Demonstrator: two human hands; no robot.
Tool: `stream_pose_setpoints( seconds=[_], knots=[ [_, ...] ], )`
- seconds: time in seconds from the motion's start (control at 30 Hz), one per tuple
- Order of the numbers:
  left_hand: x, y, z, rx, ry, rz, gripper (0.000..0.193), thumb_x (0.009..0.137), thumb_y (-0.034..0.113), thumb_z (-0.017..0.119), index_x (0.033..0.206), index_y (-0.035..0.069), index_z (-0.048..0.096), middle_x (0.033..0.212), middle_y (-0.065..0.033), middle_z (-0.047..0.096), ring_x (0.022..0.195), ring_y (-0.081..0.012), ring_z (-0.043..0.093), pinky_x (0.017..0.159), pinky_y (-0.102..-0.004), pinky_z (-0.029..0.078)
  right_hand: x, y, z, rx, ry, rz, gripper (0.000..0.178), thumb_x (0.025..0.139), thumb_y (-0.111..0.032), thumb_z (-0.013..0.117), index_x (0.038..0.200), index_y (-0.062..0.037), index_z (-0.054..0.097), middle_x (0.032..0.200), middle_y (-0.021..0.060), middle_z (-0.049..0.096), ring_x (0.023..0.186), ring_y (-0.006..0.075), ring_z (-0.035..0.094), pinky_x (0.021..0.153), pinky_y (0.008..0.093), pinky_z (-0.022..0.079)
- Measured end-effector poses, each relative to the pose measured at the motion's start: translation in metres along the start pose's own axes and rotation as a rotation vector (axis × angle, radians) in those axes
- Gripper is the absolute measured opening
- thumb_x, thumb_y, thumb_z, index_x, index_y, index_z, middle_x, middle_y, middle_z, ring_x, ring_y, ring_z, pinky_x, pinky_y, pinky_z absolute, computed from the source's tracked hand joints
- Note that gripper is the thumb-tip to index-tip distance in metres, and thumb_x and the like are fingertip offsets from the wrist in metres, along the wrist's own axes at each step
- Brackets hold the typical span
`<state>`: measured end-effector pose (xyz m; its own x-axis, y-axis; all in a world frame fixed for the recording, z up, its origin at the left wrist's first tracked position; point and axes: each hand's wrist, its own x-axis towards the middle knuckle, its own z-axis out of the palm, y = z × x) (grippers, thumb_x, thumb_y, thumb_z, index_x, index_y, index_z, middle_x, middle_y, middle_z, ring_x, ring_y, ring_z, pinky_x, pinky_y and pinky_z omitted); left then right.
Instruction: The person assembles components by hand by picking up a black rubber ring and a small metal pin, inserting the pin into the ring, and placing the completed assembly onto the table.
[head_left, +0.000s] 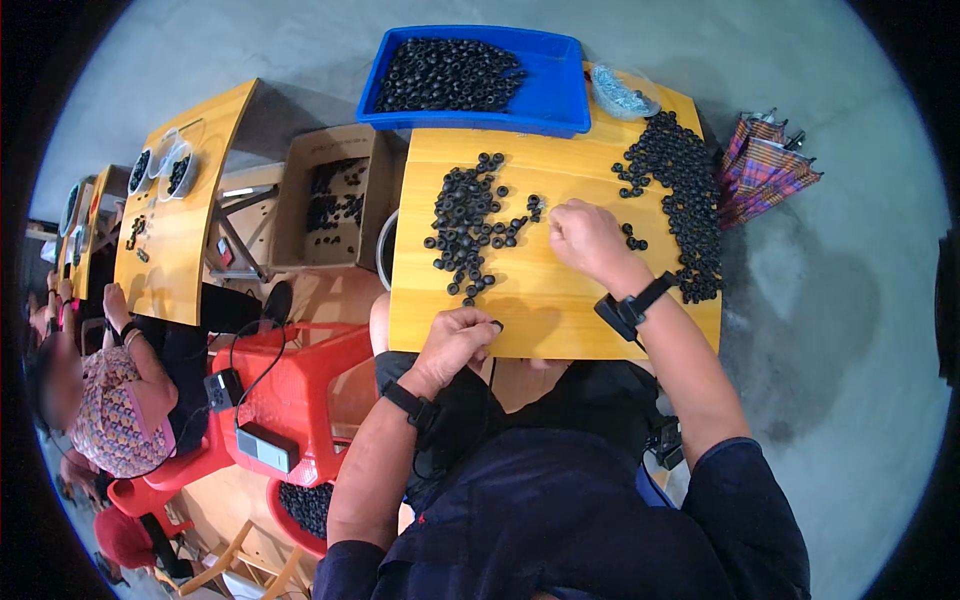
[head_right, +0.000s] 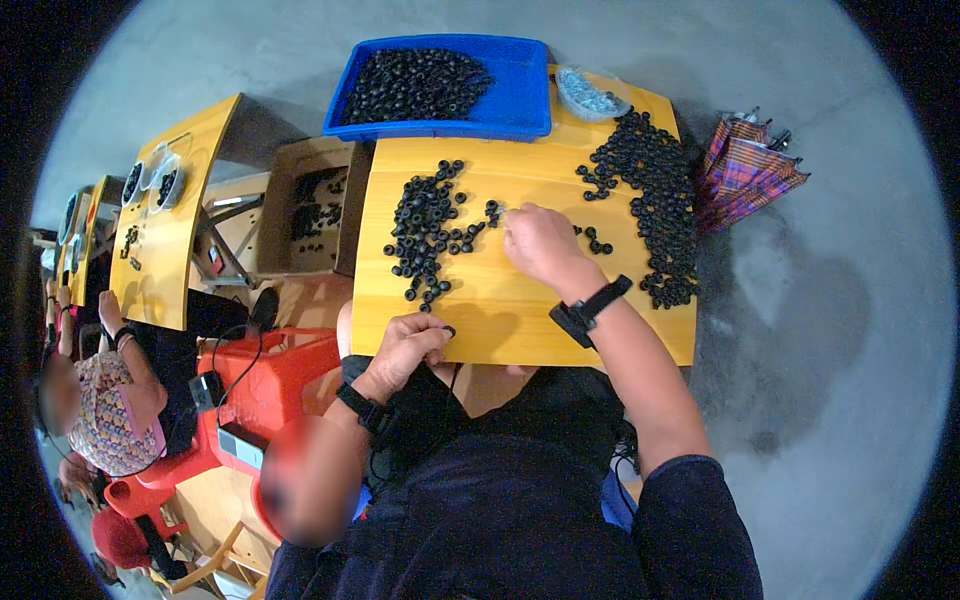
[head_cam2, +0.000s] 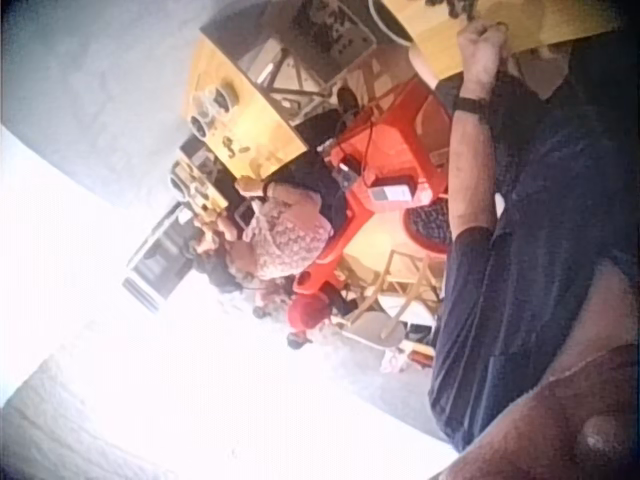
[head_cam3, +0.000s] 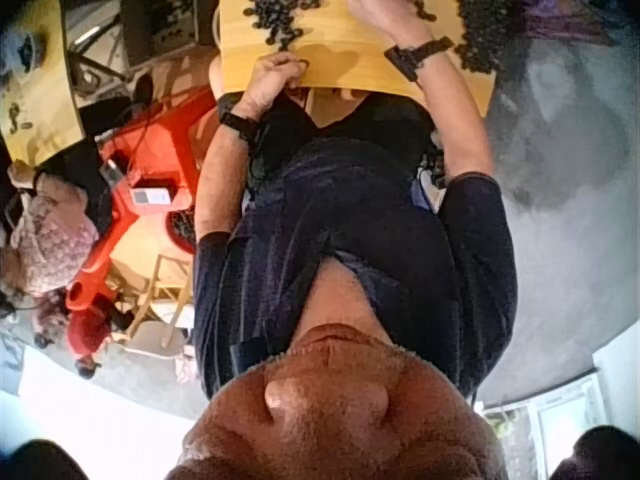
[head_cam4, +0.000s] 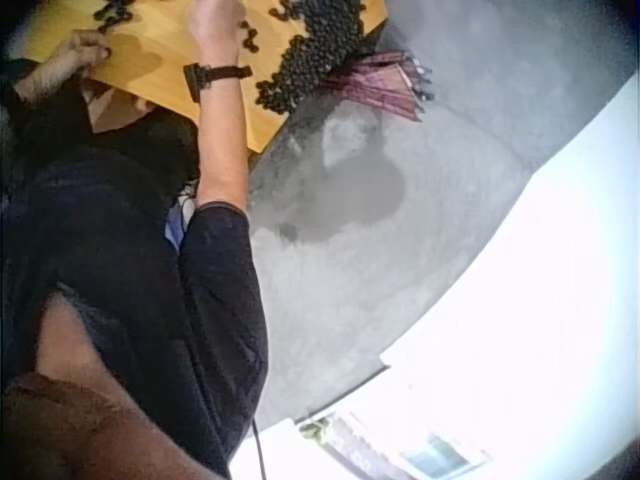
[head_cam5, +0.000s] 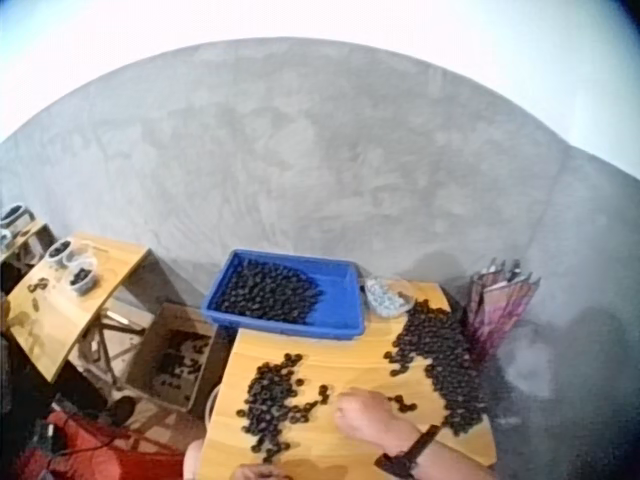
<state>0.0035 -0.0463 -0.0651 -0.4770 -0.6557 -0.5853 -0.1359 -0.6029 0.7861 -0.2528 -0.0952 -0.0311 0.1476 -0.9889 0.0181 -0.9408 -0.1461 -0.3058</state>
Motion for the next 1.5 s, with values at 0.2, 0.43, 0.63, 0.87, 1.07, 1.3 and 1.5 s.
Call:
stream_pose_setpoints(
  seconds=[0.2, 0.43, 0.63, 0.87, 1.07, 1.3, 1.5],
  knots=[
    [0.000, -0.003, -0.002, -0.008, -0.031, 0.007, 0.020, 0.083, 0.016, 0.064, 0.090, -0.002, 0.065, 0.066, -0.0044, 0.060, 0.053, -0.0108, 0.057, 0.046, -0.0237, 0.047, -0.015, -0.021, -0.023, 0.255, 0.312, -0.008, 0.009, 0.077, -0.010, 0.060, 0.075, -0.0023, 0.058, 0.074, 0.0165, 0.057, 0.070, 0.0364, 0.060, 0.063, 0.0451, 0.049],
    [-0.002, 0.004, 0.000, 0.042, -0.054, -0.022, 0.015, 0.083, 0.007, 0.063, 0.091, -0.005, 0.064, 0.075, -0.0075, 0.065, 0.061, -0.0132, 0.062, 0.058, -0.0241, 0.051, -0.025, 0.006, 0.003, 0.173, 0.088, 0.029, 0.009, 0.078, -0.008, 0.060, 0.083, -0.0012, 0.060, 0.080, 0.0171, 0.058, 0.077, 0.0371, 0.060, 0.070, 0.0464, 0.049],
    [-0.002, -0.002, -0.002, -0.010, -0.059, 0.015, 0.017, 0.080, 0.010, 0.064, 0.091, -0.003, 0.064, 0.069, -0.0058, 0.063, 0.056, -0.0111, 0.060, 0.048, -0.0233, 0.049, -0.026, 0.008, 0.002, 0.160, -0.003, 0.062, 0.011, 0.081, -0.010, 0.059, 0.087, -0.0012, 0.061, 0.084, 0.0195, 0.059, 0.080, 0.0378, 0.060, 0.073, 0.0459, 0.049],
    [-0.006, -0.004, 0.001, -0.042, -0.061, 0.034, 0.013, 0.080, 0.010, 0.061, 0.088, 0.000, 0.062, 0.068, -0.0025, 0.060, 0.056, -0.0092, 0.058, 0.048, -0.0225, 0.047, -0.017, -0.003, 0.013, 0.137, 0.056, 0.046, 0.014, 0.083, -0.012, 0.059, 0.091, -0.0016, 0.063, 0.083, 0.0198, 0.059, 0.080, 0.0365, 0.061, 0.072, 0.0451, 0.049],
    [-0.020, 0.008, 0.006, -0.098, -0.080, 0.084, 0.011, 0.083, 0.010, 0.060, 0.091, 0.004, 0.062, 0.073, 0.0008, 0.059, 0.061, -0.0063, 0.057, 0.051, -0.0206, 0.044, -0.014, 0.000, 0.025, 0.098, 0.079, 0.031, 0.013, 0.086, -0.013, 0.057, 0.087, -0.0017, 0.063, 0.080, 0.0194, 0.060, 0.073, 0.0365, 0.061, 0.066, 0.0457, 0.049],
    [-0.037, 0.040, 0.015, -0.087, -0.097, 0.331, 0.011, 0.091, 0.004, 0.057, 0.101, 0.000, 0.060, 0.082, -0.0043, 0.062, 0.074, -0.0122, 0.060, 0.071, -0.0252, 0.049, -0.037, -0.032, -0.007, 0.619, 0.049, 0.101, 0.005, 0.082, -0.003, 0.060, 0.084, 0.0010, 0.060, 0.071, 0.0129, 0.061, 0.065, 0.0227, 0.062, 0.059, 0.0326, 0.047],
    [-0.041, 0.045, 0.024, -0.108, -0.112, 0.425, 0.013, 0.091, 0.004, 0.058, 0.103, -0.001, 0.060, 0.084, -0.0041, 0.062, 0.077, -0.0115, 0.060, 0.072, -0.0247, 0.050, -0.059, -0.078, -0.064, 0.663, 0.073, -0.205, 0.006, 0.079, 0.001, 0.062, 0.086, 0.0011, 0.063, 0.071, 0.0102, 0.061, 0.064, 0.0209, 0.062, 0.057, 0.0308, 0.048]
  ],
)
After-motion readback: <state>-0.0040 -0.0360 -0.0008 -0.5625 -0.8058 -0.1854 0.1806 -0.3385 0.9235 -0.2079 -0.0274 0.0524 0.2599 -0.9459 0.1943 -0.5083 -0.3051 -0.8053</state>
